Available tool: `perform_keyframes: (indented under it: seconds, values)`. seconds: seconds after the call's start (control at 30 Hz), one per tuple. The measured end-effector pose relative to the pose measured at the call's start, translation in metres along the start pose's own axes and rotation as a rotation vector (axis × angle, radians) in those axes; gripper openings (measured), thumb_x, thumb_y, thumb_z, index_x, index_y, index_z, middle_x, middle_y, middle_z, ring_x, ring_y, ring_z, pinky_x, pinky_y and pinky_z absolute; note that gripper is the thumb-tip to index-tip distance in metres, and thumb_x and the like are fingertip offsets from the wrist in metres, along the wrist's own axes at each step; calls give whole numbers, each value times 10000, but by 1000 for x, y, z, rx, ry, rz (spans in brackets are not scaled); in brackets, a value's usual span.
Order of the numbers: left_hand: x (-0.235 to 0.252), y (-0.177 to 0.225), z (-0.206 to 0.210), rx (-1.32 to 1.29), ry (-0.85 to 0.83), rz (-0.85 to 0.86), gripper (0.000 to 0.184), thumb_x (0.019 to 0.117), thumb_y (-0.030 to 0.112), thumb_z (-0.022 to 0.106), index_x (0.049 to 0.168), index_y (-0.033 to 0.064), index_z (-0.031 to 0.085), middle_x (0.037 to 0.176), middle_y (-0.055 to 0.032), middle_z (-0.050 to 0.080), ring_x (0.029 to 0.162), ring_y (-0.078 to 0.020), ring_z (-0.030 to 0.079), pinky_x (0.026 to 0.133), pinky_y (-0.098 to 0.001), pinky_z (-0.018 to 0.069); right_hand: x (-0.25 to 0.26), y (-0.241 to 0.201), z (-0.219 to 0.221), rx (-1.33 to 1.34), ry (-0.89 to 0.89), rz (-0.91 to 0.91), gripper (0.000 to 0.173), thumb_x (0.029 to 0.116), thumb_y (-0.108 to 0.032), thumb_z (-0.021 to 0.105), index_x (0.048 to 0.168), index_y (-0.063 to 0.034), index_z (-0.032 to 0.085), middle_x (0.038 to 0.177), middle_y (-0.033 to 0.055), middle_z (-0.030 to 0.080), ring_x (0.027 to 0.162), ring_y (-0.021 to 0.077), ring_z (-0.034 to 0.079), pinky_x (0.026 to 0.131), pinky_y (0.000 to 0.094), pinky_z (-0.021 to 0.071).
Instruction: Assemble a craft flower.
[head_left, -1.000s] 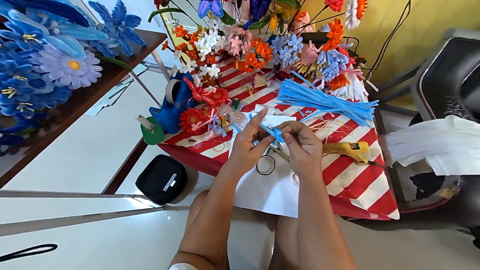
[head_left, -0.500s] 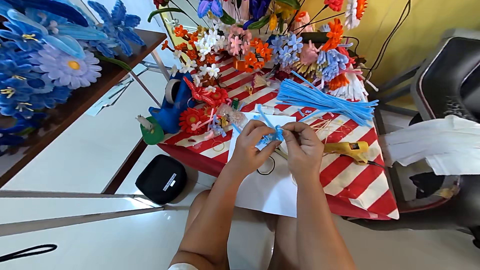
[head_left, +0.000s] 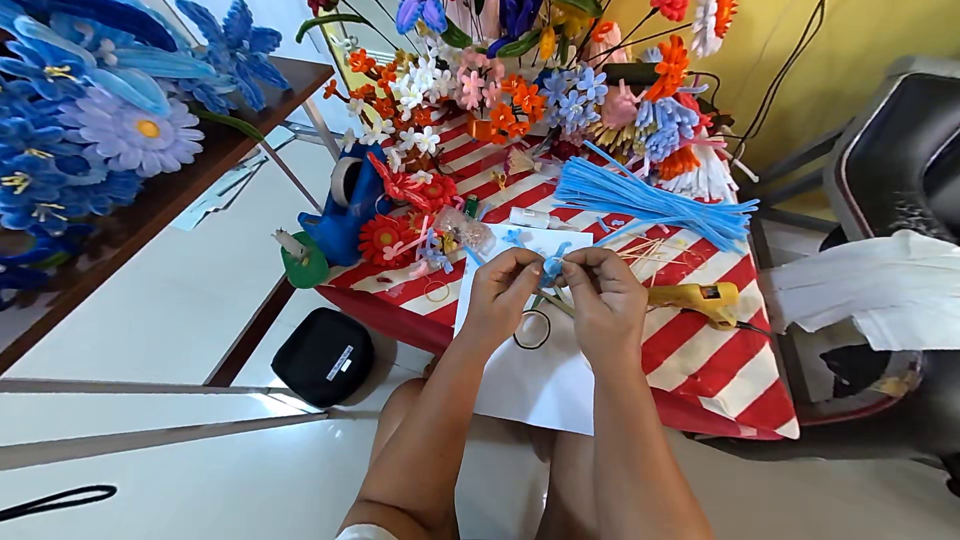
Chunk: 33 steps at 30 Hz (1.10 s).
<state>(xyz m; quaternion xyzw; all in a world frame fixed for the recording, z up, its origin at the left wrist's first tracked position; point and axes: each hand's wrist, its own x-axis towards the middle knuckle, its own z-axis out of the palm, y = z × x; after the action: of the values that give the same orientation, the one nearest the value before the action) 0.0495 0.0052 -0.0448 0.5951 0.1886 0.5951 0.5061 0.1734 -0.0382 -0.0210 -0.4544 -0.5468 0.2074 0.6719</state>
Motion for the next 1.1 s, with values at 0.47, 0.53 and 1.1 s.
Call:
perform_keyframes:
  seconds: [0.47,0.53,1.1]
  values:
    - [3,3,-6,-185,-95,-176,163,1022,14,520,1055,63,672,912,34,709,815,-47,687,761,-246,593,1,-6,-2,19,9,117,74,942,22,590,981,-7,646,806,-34,668,676,-4,632,654,155,557]
    - [3,5,-6,-262,-102,-230,189,1025,9,499,1065,60,676,918,21,711,815,-58,688,765,-248,591,2,-5,-4,66,2,151,77,947,21,588,977,-19,646,797,-38,668,666,6,632,645,165,558]
    - [1,4,0,79,-37,-20,180,930,-49,561,1082,-22,652,941,17,684,831,-16,650,783,-217,565,10,-4,-3,415,70,537,156,992,53,520,917,-7,643,752,38,658,643,90,642,651,240,586]
